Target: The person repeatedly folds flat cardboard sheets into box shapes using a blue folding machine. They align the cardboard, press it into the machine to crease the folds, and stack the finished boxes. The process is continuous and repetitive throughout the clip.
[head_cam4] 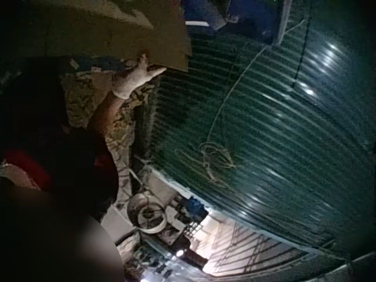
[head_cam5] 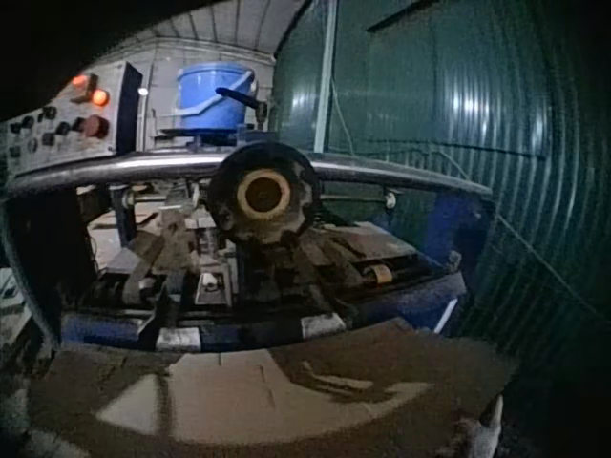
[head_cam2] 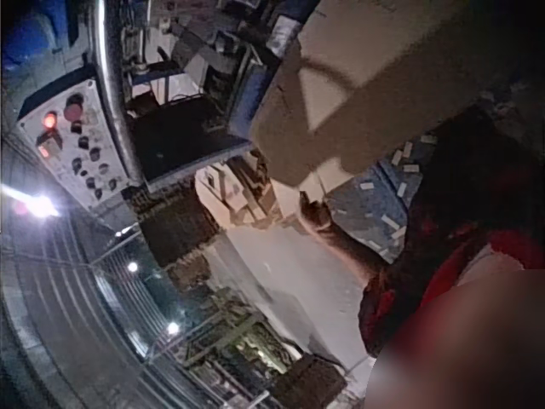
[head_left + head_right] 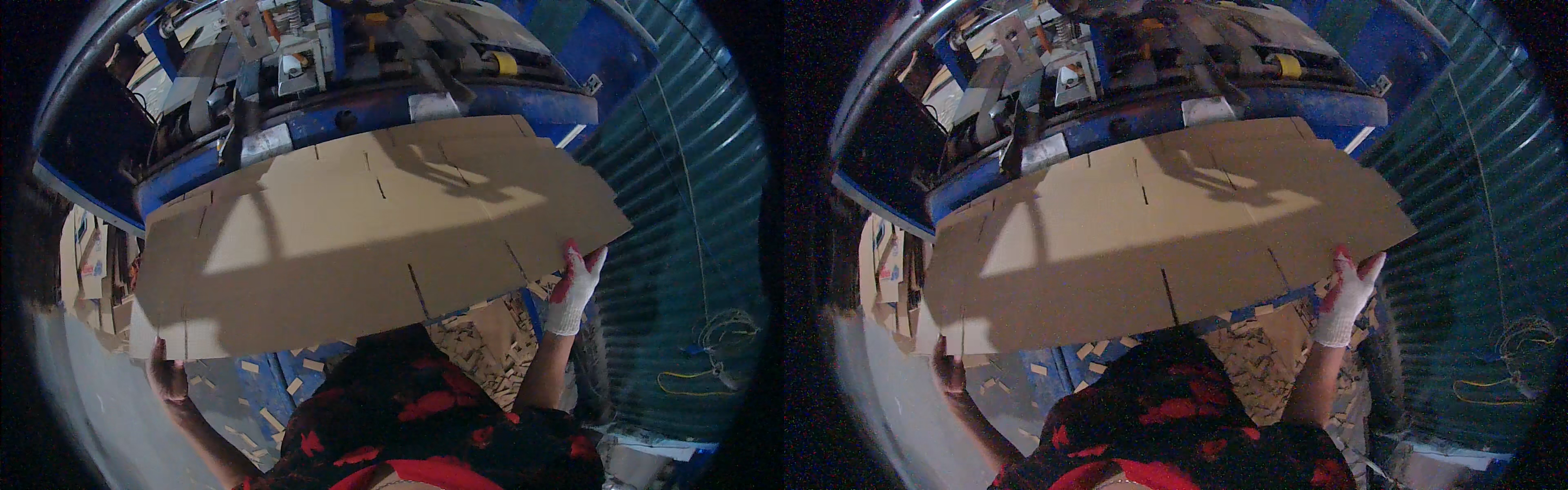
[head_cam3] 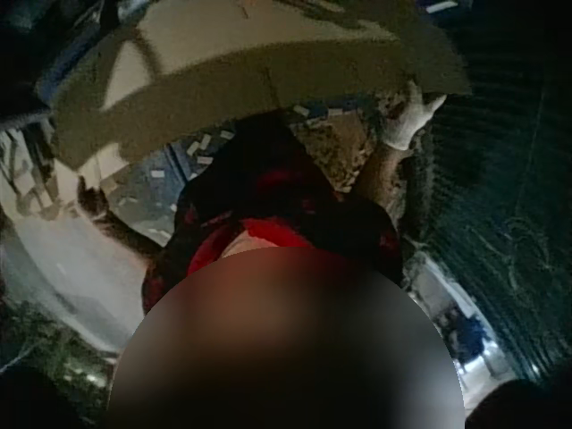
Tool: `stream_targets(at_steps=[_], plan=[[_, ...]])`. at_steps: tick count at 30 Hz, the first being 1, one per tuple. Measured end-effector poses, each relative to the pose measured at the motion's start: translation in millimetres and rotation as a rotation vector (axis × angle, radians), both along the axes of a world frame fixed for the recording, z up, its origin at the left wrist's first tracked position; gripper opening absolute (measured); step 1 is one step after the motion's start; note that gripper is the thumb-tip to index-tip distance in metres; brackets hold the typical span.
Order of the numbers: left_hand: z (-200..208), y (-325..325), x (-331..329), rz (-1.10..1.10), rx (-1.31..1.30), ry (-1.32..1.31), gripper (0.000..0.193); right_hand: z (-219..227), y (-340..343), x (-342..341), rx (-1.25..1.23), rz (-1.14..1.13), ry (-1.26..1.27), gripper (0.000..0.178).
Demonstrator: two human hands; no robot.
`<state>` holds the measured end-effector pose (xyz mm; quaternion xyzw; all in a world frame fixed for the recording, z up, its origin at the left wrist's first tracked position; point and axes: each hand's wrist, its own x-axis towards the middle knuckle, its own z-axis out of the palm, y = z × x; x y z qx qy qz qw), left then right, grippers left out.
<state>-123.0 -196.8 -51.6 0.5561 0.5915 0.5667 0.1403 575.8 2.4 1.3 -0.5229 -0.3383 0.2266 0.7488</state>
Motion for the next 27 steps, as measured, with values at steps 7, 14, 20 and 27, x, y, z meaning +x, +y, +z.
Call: stream_targets(at_steps=[7,14,20,27], plan=[[17,47,110,0.208,-0.441,0.172,0.039,13,-9,-32,0.031,0.257,-0.011,0.061],[19,146,188,-0.127,-0.196,0.473,0.064,-6,25,-112,0.069,0.61,-1.781,0.059],[24,250,189,-0.082,-0.121,0.545,0.045,-43,144,-128,0.201,0.488,-1.899,0.06],[14,362,172,-0.068,0.079,0.657,0.056,-34,256,-143,0.146,0.579,-1.869,0.057]])
